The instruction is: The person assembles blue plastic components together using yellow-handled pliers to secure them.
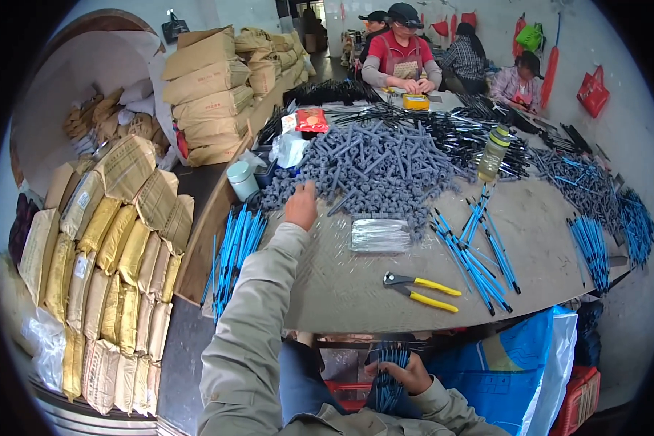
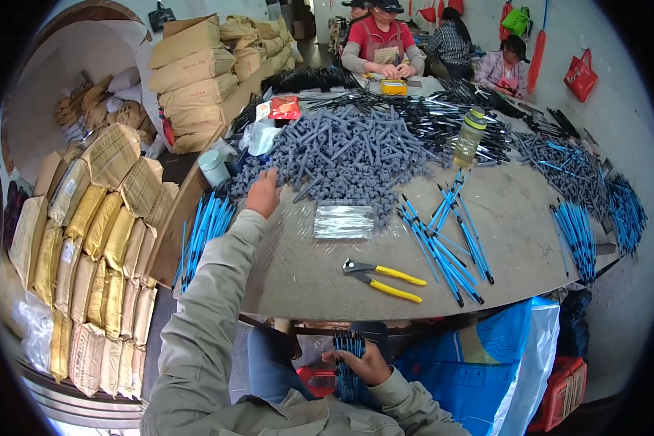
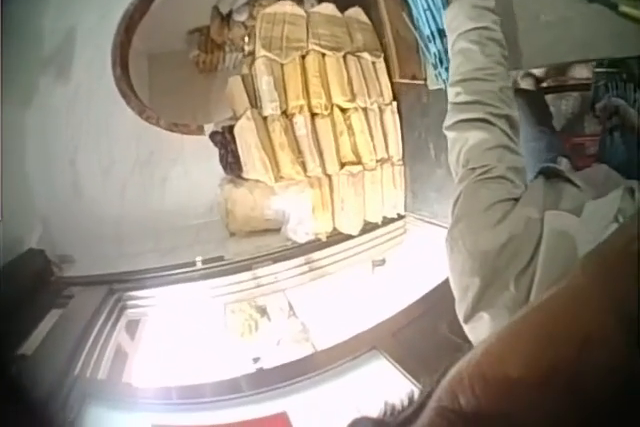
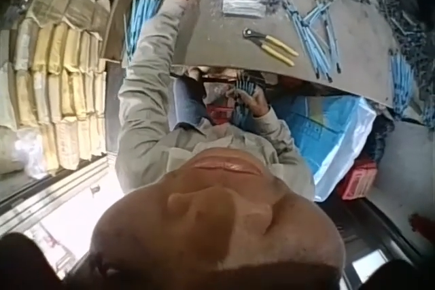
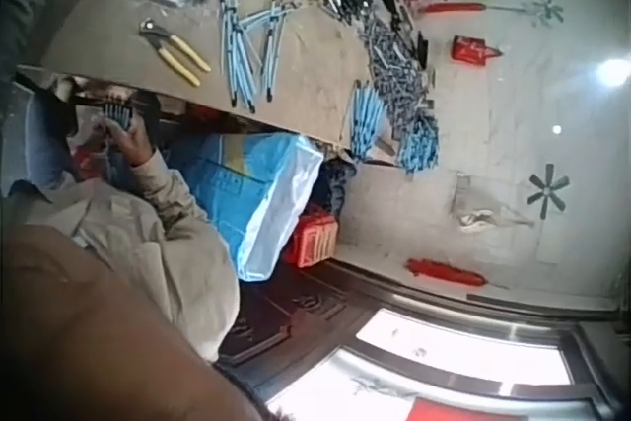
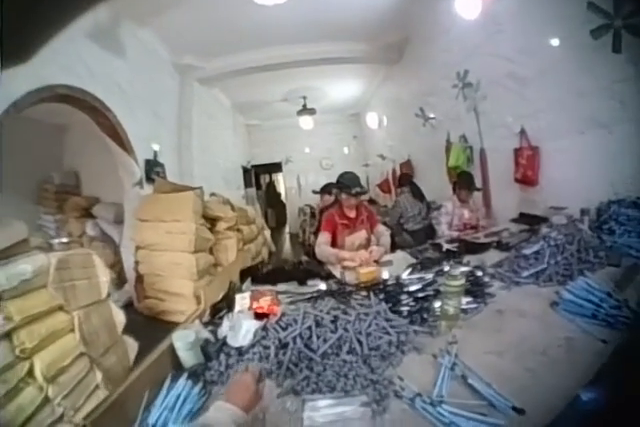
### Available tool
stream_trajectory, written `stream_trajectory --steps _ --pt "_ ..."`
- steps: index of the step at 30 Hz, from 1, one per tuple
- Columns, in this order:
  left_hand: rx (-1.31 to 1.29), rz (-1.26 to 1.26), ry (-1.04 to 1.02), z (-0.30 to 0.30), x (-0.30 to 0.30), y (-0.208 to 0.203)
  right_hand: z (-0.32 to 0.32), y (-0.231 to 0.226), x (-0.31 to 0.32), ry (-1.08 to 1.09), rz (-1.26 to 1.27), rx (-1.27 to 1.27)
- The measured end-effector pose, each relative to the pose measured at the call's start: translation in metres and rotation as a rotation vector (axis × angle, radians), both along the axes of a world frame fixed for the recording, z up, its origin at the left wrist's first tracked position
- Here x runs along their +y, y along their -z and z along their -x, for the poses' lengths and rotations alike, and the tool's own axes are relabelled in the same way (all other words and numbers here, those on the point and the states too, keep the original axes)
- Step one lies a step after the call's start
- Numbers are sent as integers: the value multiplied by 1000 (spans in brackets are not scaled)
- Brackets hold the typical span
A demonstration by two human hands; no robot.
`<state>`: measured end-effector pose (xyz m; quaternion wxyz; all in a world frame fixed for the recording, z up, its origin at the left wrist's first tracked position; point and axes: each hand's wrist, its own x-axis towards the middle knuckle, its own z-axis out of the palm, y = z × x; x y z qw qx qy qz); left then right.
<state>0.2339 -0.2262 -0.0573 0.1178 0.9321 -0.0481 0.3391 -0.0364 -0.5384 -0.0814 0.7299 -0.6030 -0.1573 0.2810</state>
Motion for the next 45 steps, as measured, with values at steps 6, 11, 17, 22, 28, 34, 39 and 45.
stream_trajectory --steps 6,11,17,22,28,34,39,45 --pt "641 1140 588 106 -47 -67 13 -7 -2 41 -67 15" --pt "920 1746 619 226 -84 -23 9 -17 -1 77 0 -53" --pt "872 2182 551 279 -112 17 3 -3 5 1 -59 -90" --pt "789 2174 567 292 -118 23 13 6 0 4 -127 -138" --pt "764 2109 470 293 -129 10 15 3 0 29 -116 -98" --pt "697 2175 458 295 -134 7 9 3 2 76 -92 -93" --pt "507 2006 539 300 -149 3 6 -2 -1 62 -6 -247" --pt "452 1747 480 297 -153 7 3 4 1 118 -44 -219"
